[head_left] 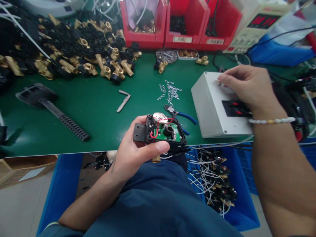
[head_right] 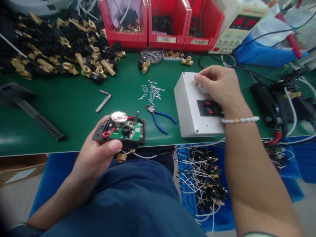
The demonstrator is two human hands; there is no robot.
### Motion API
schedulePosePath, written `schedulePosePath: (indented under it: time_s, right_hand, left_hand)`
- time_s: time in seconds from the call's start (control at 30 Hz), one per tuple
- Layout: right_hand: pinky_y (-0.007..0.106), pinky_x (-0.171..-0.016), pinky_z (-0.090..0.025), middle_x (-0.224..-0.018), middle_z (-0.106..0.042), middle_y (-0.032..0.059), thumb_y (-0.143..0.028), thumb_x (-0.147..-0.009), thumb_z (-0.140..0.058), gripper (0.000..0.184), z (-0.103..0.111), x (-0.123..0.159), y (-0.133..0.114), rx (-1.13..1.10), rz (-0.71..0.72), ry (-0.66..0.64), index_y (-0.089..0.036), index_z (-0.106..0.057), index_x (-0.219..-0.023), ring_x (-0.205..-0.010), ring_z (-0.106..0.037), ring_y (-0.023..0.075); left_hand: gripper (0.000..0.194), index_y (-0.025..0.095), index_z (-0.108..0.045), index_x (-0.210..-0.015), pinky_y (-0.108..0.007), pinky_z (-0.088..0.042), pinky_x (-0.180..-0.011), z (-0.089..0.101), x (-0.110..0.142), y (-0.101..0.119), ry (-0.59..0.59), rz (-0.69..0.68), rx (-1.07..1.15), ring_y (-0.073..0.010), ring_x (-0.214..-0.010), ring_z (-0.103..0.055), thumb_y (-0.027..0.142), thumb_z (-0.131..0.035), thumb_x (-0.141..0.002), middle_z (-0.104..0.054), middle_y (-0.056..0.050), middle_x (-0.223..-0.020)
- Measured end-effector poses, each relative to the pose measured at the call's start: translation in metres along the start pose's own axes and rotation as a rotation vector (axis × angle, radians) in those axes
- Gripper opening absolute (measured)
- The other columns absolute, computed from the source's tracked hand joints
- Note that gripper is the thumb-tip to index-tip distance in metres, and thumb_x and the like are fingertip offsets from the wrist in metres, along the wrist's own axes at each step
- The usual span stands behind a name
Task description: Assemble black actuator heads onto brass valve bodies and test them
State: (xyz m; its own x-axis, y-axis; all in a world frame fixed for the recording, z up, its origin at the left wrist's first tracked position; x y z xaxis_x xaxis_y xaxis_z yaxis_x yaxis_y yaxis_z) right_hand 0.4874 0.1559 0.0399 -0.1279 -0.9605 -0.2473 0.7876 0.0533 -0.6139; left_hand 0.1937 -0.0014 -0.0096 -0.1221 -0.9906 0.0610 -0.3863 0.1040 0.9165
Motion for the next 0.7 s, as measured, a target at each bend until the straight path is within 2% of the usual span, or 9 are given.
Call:
schedulePosePath:
  time_s: [0.2, 0.37, 0.57, 0.7]
  right_hand:
    - [0.026, -0.068, -0.043, -0.081, -0.07, 0.0017, -0.016, -0.083, -0.072, 0.011, -0.0016, -0.0008, 0.0039, 0.046, 0.049, -0.004, -0.011, -0.077, -0.091, -0.068, -0.056, 0.0085]
    - [0.028, -0.068, -0.044, -0.082, -0.07, 0.003, -0.017, -0.084, -0.071, 0.01, -0.0013, -0.0009, 0.0015, 0.077, 0.033, -0.009, -0.011, -0.077, -0.091, -0.069, -0.057, 0.01]
    - [0.027, -0.067, -0.043, -0.08, -0.069, 0.0026, -0.019, -0.082, -0.072, 0.01, -0.0001, -0.0019, 0.0036, 0.034, 0.063, -0.016, -0.011, -0.076, -0.089, -0.067, -0.055, 0.0093]
    - [0.027, -0.067, -0.045, -0.077, -0.067, 0.0018, -0.021, -0.082, -0.073, 0.01, -0.0007, -0.0028, 0.0056, 0.03, 0.079, -0.022, -0.013, -0.075, -0.088, -0.066, -0.055, 0.0094]
  left_hand:
    - [0.057, 0.023, -0.059, -0.119, -0.027, -0.059, -0.078, -0.0032, -0.0014, 0.0009, -0.044, 0.018, 0.076, -0.0199, -0.09, -0.072, 0.04, -0.088, -0.073, -0.073, -0.004, -0.107]
    - [0.051, 0.025, -0.059, -0.12, -0.023, -0.059, -0.066, -0.0033, 0.0011, 0.0005, -0.094, -0.009, 0.094, -0.0147, -0.074, -0.071, 0.034, -0.086, -0.077, -0.073, -0.001, -0.101]
    - [0.056, 0.026, -0.063, -0.12, -0.019, -0.059, -0.084, -0.0029, 0.0021, 0.0028, -0.071, -0.043, 0.112, -0.0153, -0.095, -0.073, 0.03, -0.091, -0.072, -0.072, -0.001, -0.112]
    - [0.058, 0.026, -0.065, -0.117, -0.017, -0.059, -0.081, -0.0066, 0.001, 0.005, -0.058, -0.009, 0.157, -0.0138, -0.09, -0.074, 0.025, -0.094, -0.067, -0.074, 0.0, -0.108]
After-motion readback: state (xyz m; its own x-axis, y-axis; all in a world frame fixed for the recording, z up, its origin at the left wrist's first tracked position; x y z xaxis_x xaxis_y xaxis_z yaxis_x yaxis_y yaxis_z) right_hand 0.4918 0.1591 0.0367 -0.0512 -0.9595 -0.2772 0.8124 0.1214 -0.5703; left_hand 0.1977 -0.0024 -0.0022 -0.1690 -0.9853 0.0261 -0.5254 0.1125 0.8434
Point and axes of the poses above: each hand's wrist, its own x-axis away from the middle knuckle, its own z-axis out of the back of the hand, y = z × x, the point moved 2 cm from there along -x, towards the middle knuckle
